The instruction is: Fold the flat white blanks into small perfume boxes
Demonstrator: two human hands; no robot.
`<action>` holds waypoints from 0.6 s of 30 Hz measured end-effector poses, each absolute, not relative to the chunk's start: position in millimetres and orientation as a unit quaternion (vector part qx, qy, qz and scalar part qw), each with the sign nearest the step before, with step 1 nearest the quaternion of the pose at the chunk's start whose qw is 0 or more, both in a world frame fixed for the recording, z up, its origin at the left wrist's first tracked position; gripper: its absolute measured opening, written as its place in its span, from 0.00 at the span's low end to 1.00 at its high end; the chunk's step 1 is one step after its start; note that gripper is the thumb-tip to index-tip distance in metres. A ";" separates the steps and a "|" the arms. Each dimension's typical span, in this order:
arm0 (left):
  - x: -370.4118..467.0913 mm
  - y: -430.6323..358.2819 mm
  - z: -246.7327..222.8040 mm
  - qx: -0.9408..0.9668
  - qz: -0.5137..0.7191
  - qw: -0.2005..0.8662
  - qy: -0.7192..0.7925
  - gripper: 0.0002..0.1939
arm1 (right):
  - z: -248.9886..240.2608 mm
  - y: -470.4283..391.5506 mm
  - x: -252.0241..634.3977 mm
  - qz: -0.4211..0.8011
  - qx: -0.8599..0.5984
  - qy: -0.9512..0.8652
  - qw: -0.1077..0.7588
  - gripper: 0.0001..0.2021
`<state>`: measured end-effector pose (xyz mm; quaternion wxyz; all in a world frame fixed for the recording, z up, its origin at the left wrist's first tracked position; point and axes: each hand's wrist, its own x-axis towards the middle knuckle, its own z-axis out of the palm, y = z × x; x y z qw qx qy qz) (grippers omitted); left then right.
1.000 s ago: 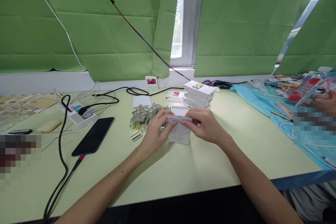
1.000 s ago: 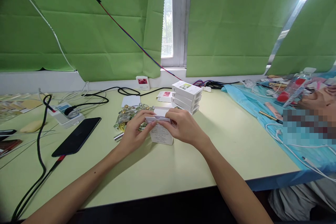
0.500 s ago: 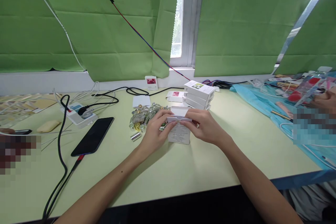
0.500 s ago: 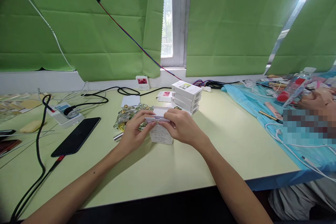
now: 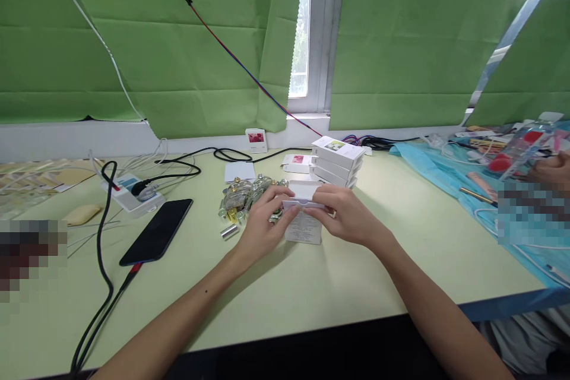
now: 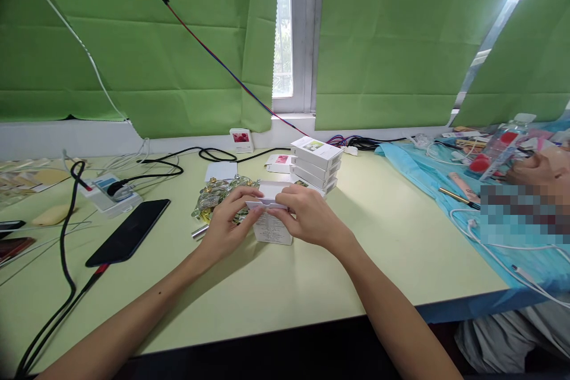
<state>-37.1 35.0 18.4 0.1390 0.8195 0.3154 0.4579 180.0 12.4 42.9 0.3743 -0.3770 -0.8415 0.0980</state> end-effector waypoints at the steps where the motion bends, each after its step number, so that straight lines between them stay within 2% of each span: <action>1: -36.9 35.1 18.5 0.817 0.460 0.142 0.316 0.10 | 42.9 12.3 180.1 0.097 -0.378 -0.843 0.371 0.18; 11: -37.8 32.8 20.7 0.799 0.468 0.193 0.323 0.25 | 44.0 12.7 180.4 0.109 -0.364 -0.854 0.356 0.17; 18: -35.6 31.4 21.6 0.796 0.475 0.190 0.323 0.26 | 45.2 13.2 181.6 0.091 -0.363 -0.868 0.326 0.16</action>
